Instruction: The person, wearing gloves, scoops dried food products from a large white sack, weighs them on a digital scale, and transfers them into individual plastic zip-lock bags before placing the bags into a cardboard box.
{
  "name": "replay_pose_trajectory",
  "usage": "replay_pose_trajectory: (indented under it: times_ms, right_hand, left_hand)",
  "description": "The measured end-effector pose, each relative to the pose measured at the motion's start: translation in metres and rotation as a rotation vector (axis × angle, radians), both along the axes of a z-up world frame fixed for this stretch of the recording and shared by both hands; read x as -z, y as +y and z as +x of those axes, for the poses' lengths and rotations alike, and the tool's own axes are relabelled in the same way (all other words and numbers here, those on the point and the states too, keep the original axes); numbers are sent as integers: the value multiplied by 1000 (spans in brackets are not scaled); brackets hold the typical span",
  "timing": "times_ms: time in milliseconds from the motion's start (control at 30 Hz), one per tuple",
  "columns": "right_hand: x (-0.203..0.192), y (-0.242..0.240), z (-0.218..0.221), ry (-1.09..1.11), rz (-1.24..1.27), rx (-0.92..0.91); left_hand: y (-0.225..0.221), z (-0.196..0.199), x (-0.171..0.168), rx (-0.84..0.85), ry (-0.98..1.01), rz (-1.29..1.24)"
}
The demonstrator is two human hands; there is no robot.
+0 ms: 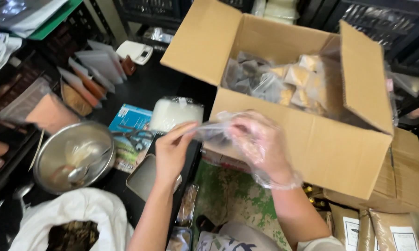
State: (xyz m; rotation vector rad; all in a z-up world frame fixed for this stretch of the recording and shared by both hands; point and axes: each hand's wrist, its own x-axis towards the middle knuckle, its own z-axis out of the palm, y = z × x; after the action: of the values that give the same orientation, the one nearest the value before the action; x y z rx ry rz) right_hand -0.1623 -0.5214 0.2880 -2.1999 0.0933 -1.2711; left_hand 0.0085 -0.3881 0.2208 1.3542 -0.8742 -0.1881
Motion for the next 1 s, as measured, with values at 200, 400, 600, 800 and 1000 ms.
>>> replay_pose_trajectory:
  times_ms: [200, 400, 600, 800, 1000]
  right_hand:
    - [3, -59, -16, -138, -223, 432]
    - [66, -73, -8, 198, 92, 479]
    - [111, 1, 77, 274, 411, 33]
    - [146, 117, 158, 531, 206, -569]
    - [162, 261, 177, 757, 275, -1112]
  left_hand:
    - [-108, -13, -45, 38, -226, -21]
    - [-117, -33, 15, 122, -88, 422]
    - [-55, 3, 59, 68, -1, 329]
    - [121, 46, 157, -381, 158, 539]
    - [278, -4, 166, -840, 353, 466]
